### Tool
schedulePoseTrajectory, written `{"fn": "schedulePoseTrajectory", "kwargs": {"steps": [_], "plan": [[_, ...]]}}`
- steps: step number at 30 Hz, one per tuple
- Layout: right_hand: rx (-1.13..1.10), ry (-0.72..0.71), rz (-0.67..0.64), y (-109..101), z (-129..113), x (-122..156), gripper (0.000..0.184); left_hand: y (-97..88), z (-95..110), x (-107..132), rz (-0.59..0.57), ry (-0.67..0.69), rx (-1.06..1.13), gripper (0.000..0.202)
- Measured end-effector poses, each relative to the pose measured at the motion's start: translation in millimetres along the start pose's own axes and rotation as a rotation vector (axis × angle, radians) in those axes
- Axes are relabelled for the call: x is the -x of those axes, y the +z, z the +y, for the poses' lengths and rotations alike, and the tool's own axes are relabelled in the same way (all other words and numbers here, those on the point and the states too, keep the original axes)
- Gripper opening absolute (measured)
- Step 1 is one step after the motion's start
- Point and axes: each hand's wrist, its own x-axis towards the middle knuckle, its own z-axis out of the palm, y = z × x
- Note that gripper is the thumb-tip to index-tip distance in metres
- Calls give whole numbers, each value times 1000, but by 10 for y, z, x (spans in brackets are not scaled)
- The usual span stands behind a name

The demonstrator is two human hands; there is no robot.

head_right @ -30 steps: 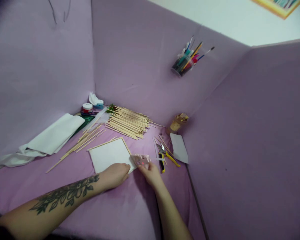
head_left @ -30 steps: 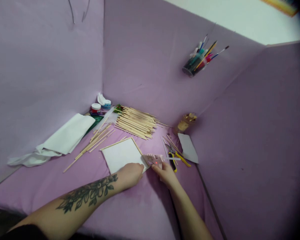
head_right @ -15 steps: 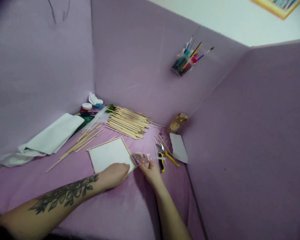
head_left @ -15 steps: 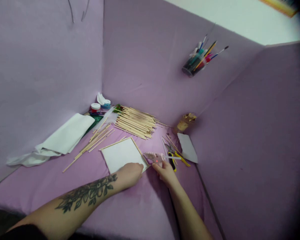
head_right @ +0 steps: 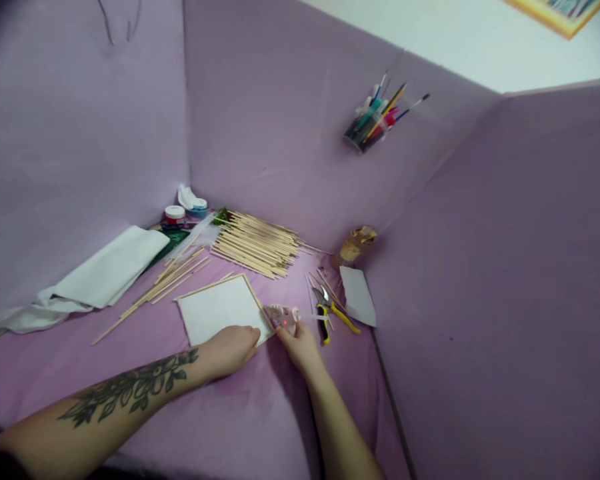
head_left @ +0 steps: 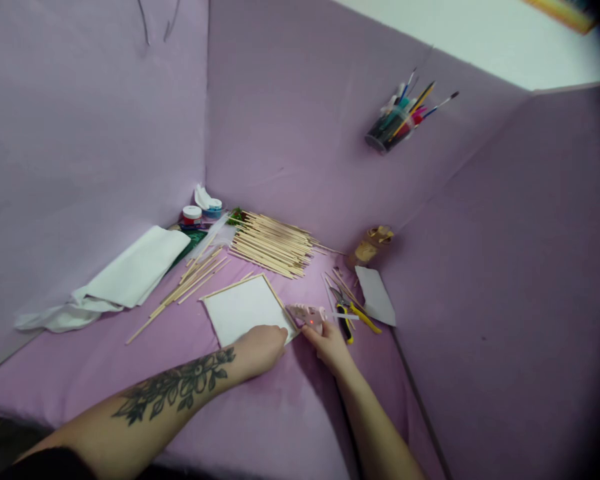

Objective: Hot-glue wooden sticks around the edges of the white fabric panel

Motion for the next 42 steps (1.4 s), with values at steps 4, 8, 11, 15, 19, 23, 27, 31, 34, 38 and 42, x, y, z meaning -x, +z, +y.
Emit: {"fn": "schedulePoseTrajectory", "kwargs": {"steps": [4,8,11,15,19,23,27,31,34,38,42], "plan": [[-25,-23,-69,14,18,-6,41,-19,9,10,-5,-6,6,26],[-21,6,-12,3,11,-12,41,-19,11,11,0,-9,10,26],[-10,26,13,12,11,-17,42,-14,9,7,-5,-4,5,26],[-13,15,-34,32,7,-12,39,-24,12,9,-8,4,10,26],[-20,-3,-26,21,-7,-24,38,-30,20,14,0,4,6,25],[24,-3,6,28,-12,-36,34,-18,16,7,1,7,1,25],[5,-29,-35,41,-14,-33,34,-17,14,4,0,14,-11,26],[9,3,-4,28,-18,-41,37,-22,12,7,1,13,-9,27],[29,9,0,26,-27,-38,34,-14,3,7,3,20,-3,26],[1,-17,-42,36,-30,-35,35,-4,-1,4,6,15,0,27],[56,0,21,42,-21,-59,37,-13,11,4,4,12,1,27]]}}
